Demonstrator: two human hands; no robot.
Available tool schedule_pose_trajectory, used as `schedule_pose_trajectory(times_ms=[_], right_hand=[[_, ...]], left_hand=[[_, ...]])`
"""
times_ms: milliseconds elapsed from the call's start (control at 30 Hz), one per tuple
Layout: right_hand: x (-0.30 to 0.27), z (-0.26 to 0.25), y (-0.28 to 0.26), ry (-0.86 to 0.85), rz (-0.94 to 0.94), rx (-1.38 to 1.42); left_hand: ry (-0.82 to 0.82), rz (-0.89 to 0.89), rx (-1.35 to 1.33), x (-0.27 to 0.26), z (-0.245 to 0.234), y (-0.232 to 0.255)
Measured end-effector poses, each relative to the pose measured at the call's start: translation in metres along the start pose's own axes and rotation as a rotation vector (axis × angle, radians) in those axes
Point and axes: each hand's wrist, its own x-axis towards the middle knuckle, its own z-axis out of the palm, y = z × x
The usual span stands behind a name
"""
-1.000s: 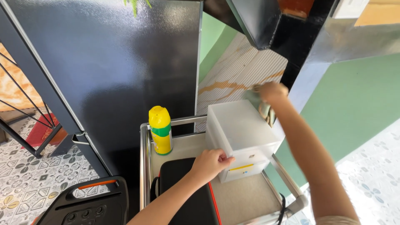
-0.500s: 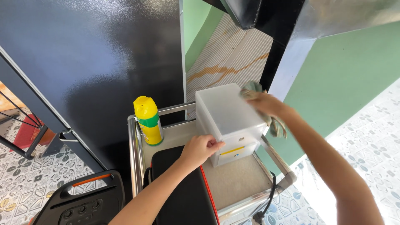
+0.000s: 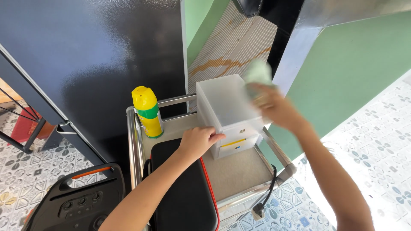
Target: Wiping down a mobile equipment cart and the various items stored on it, including a speaker and storage containers.
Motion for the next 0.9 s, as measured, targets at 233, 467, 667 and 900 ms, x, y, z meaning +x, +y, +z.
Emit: schedule_pose_trajectory(times_ms=[233,467,667,900], right_hand=[[0.105,0.075,-0.067,-0.64,-0.283,-0.181],[0.163,0.096,-0.009,-0.423,0.026,-0.237],[0.142,0.08,0.032,-0.235,0.274,-0.141],[0.061,0.057,0.02,-0.115,0.489,0.607]], left_hand=[[0.119,0.044,-0.01,-0.005,0.018,-0.006],[0.099,-0.007,-0.012,-0.004,0.011,-0.005],[0.023,-0.086,0.007,0.0,-0.022,-0.011],[-0.072,-0.217,-0.276,0.006,-0.051,-0.051]])
